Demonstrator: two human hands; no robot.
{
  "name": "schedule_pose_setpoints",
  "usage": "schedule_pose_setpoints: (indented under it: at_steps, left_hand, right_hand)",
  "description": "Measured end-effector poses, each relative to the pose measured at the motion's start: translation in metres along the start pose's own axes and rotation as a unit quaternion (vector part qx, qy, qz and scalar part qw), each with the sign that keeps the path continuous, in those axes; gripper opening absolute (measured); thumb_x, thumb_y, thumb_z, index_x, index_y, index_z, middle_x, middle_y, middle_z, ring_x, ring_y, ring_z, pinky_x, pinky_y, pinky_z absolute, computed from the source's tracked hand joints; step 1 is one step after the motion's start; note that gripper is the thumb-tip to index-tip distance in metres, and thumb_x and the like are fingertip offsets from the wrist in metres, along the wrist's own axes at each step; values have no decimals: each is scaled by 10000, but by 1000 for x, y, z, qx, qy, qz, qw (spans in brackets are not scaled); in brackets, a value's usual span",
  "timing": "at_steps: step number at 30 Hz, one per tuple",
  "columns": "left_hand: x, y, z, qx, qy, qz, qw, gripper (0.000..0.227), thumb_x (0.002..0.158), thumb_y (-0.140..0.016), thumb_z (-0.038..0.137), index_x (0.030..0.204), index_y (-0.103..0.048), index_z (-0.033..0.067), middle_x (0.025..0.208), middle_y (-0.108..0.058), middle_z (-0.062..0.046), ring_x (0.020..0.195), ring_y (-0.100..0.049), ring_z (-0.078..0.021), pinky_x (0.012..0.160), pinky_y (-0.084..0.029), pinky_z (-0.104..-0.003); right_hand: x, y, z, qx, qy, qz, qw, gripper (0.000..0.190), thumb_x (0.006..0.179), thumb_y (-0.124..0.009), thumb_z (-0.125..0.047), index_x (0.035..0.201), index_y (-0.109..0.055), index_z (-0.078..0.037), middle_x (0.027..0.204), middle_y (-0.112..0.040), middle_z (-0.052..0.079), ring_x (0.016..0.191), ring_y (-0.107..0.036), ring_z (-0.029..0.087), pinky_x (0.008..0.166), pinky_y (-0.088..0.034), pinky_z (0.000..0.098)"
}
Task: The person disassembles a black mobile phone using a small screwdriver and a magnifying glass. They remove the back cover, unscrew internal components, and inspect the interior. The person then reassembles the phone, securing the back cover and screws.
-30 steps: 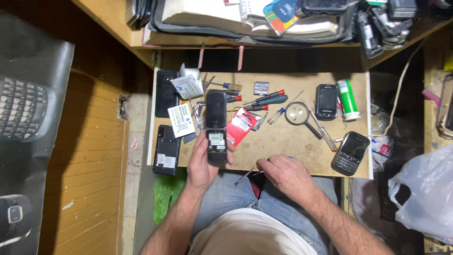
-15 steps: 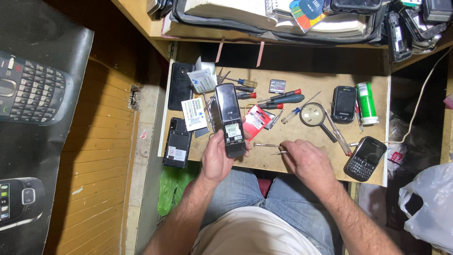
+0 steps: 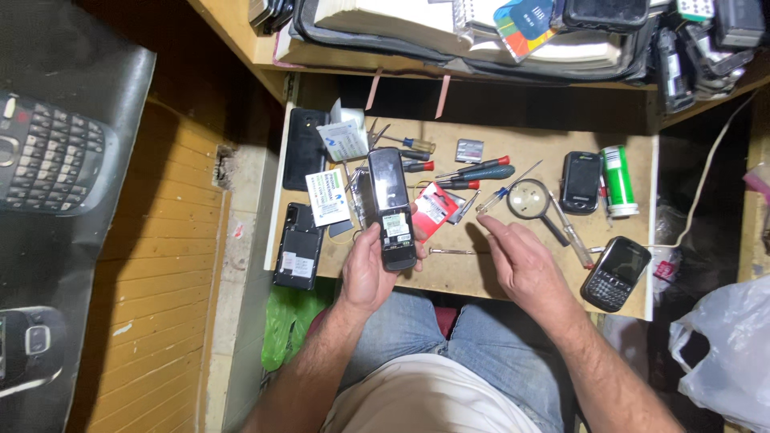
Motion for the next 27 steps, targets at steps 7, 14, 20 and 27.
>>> schedule_pose_setpoints:
  at_steps: [7,14,20,27]
  left_hand:
    - [-1,-4,-4,25,12,-6,1000,647,1050,-309,360,1472,-438,-114,1047,-669,-283,849,-699,-284,651,-623,-388]
    - [-4,-7,9,37,7,-5,999,646,1049,-295,353,1469,-441,-116,1051,-669,-288,849,-697,-279,648,-625,-382]
    - [0,0,11,25,4,-2,1000,643,1044,-316,351,1464,-447,-117,1060,-674,-299,851,-696,-298,641,-620,-397]
    - [-3,-1,9,37,-6,-24,999,646,1040,-301,352,1466,-441,-113,1056,-668,-286,859,-694,-274,657,-622,-377]
  right_hand:
    - [84,6,35,-75,-106,-25,991,277,1047,-636,-316,1268,-711,-167,945,-623,108,929,-682,326,823,-570,465]
    - [147,-33,59,-164,-139,-176,961,333,938,-743,-304,1262,-732,-223,1093,-587,93,1003,-699,364,882,-591,522]
    - [154,-33,71,-82,-161,-181,967,273,880,-796,-270,1108,-708,-149,1071,-657,126,1000,-713,396,872,-561,521]
    - [104,2,26,347,-55,-22,936,202,823,-853,-48,962,-707,-69,964,-783,94,698,-554,75,604,-446,207]
Point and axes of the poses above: each hand's wrist, its own x-axis towards the middle knuckle, its own y-axis out of the back of the hand, z = x × y, the point moved 6 cm from there along x, towards the middle knuckle
